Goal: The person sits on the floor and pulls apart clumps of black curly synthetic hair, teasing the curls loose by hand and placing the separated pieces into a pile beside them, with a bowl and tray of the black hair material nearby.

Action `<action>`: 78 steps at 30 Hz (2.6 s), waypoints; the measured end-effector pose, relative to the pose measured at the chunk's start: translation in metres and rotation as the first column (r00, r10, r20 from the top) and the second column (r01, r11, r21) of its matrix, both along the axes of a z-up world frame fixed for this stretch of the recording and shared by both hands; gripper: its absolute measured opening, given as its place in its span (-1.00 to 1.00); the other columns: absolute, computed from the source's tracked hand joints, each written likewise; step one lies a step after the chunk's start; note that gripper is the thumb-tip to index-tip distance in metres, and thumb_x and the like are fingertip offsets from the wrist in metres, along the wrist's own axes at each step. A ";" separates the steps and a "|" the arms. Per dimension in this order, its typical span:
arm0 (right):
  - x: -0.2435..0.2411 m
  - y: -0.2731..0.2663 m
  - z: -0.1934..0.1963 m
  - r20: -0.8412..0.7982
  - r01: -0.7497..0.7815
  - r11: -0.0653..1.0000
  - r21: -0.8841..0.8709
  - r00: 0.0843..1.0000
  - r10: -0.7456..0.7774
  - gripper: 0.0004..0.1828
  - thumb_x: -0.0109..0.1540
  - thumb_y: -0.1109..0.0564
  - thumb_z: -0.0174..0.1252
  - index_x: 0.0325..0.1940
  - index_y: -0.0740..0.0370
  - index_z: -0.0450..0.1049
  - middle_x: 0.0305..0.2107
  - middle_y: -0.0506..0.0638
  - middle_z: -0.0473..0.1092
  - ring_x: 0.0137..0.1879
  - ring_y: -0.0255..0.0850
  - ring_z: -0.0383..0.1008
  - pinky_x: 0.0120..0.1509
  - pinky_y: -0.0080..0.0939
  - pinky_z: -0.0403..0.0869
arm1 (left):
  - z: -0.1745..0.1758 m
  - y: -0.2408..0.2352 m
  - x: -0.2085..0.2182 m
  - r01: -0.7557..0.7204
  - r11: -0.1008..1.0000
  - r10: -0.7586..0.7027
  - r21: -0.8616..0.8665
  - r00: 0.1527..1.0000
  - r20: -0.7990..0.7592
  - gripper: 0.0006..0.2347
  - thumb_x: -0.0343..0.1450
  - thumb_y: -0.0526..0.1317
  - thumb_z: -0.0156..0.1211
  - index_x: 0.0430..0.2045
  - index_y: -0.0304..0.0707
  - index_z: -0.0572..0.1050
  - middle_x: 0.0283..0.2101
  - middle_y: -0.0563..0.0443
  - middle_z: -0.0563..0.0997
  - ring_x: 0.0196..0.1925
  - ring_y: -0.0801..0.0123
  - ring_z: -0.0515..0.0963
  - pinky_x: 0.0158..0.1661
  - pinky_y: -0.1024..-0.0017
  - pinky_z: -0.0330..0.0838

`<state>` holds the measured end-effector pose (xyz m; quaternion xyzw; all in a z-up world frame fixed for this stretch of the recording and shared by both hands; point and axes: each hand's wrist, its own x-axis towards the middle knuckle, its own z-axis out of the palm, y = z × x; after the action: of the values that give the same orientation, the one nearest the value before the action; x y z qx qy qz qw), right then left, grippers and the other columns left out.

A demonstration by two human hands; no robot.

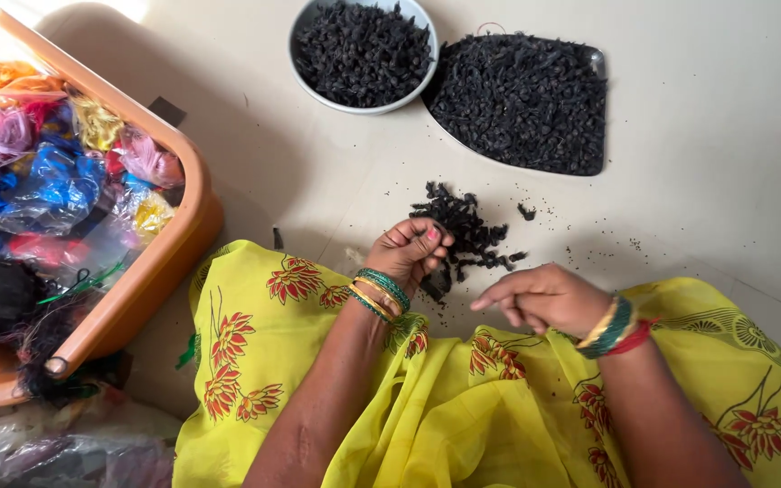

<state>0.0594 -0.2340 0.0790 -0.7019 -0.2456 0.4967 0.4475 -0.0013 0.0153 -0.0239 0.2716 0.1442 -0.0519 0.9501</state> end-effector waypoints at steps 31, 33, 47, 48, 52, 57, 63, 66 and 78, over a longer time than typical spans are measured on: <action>-0.038 0.053 -0.002 0.626 0.039 0.951 0.306 0.745 -0.232 -0.14 0.17 0.51 -0.09 0.46 -0.19 0.28 0.48 -0.01 0.18 -0.45 -0.42 0.51 -0.32 -0.41 0.59 | 0.031 -0.004 -0.003 0.017 0.954 -0.008 -0.299 1.000 0.030 -0.86 0.39 -0.39 0.23 -0.20 -0.32 0.55 -0.27 -0.11 0.69 -0.32 0.39 0.70 -0.32 0.56 0.61; -0.035 0.052 -0.003 0.640 0.044 0.967 0.250 0.742 -0.199 -0.17 0.17 0.50 -0.04 0.46 -0.12 0.26 0.47 0.01 0.16 -0.47 -0.42 0.50 -0.36 -0.41 0.58 | 0.012 -0.006 -0.003 0.036 0.975 -0.033 -0.221 0.999 0.016 -0.86 0.41 -0.40 0.24 -0.19 -0.33 0.56 -0.28 -0.03 0.67 -0.31 0.45 0.68 -0.29 0.57 0.60; 0.044 -0.095 0.044 0.385 0.703 0.664 0.255 0.556 -0.736 -0.60 0.14 0.57 -0.14 -0.26 0.26 0.52 -0.53 -0.13 0.36 -0.46 -0.47 0.15 -0.42 -0.44 0.09 | 0.000 -0.020 0.000 0.003 0.907 0.043 0.421 0.994 -0.101 -0.93 0.35 -0.39 0.37 -0.38 -0.36 0.61 -0.43 0.01 0.67 -0.50 0.53 0.57 -0.50 0.59 0.44; 0.044 -0.094 0.042 0.542 0.723 0.685 0.089 0.542 -0.642 -0.62 0.13 0.57 -0.12 -0.28 0.27 0.52 -0.50 -0.14 0.37 -0.43 -0.48 0.22 -0.40 -0.45 0.16 | -0.007 -0.024 -0.001 0.029 0.889 0.022 0.458 0.994 -0.106 -0.93 0.35 -0.38 0.39 -0.39 -0.37 0.61 -0.44 0.03 0.66 -0.50 0.54 0.56 -0.49 0.57 0.44; 0.042 -0.083 0.036 0.472 0.725 0.684 0.080 0.577 -0.666 -0.61 0.18 0.54 -0.13 -0.26 0.23 0.55 -0.52 -0.13 0.35 -0.44 -0.44 0.17 -0.41 -0.43 0.12 | -0.015 -0.013 0.000 0.016 0.908 0.043 0.418 0.990 -0.132 -0.91 0.34 -0.39 0.40 -0.38 -0.40 0.60 -0.44 -0.01 0.66 -0.50 0.51 0.57 -0.47 0.56 0.47; 0.052 -0.088 0.037 0.593 0.819 0.572 0.054 0.434 -0.678 -0.70 0.18 0.52 -0.05 -0.30 0.25 0.50 -0.50 -0.15 0.38 -0.42 -0.44 0.22 -0.39 -0.42 0.17 | -0.021 0.003 0.002 -0.037 0.886 0.127 0.461 0.978 -0.164 -0.92 0.32 -0.39 0.39 -0.40 -0.39 0.63 -0.48 -0.01 0.66 -0.52 0.49 0.57 -0.48 0.55 0.48; 0.072 -0.137 -0.019 0.832 0.764 0.479 -0.432 0.543 -0.116 -0.64 0.35 0.28 0.03 -0.16 -0.04 0.73 -0.20 0.14 0.59 -0.20 0.02 0.53 -0.01 -0.04 0.46 | -0.004 -0.016 -0.001 0.294 0.303 -0.045 0.907 0.955 -0.294 -0.89 0.29 -0.18 0.41 -0.41 -0.12 0.70 -0.46 -0.04 0.70 -0.45 0.41 0.65 -0.33 0.42 0.53; 0.069 -0.087 -0.013 0.826 0.714 0.415 -0.564 0.495 0.271 -0.26 -0.17 0.29 0.23 0.04 -0.31 0.62 0.24 0.08 0.31 0.32 0.29 0.29 0.12 0.71 0.26 | -0.009 -0.017 -0.004 0.280 0.095 -0.298 0.955 0.924 -0.241 -0.87 0.24 -0.15 0.40 -0.41 -0.05 0.71 -0.35 -0.01 0.73 -0.33 0.30 0.70 -0.22 0.35 0.56; 0.038 0.013 -0.072 0.781 0.188 0.905 -0.383 0.588 0.208 -0.74 0.09 0.16 0.31 -0.13 0.05 0.54 -0.25 0.04 0.46 -0.14 0.07 0.51 -0.03 0.06 0.49 | -0.052 -0.040 -0.007 0.293 0.157 -0.602 0.943 0.785 -0.144 -0.85 0.24 -0.25 0.35 -0.37 -0.20 0.71 -0.33 -0.04 0.71 -0.30 0.23 0.70 -0.16 0.32 0.58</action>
<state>0.0975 -0.2215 0.0072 -0.9280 -0.3110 0.1671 0.1191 -0.0080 -0.0248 -0.0762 0.8009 -0.0707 -0.2033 0.5588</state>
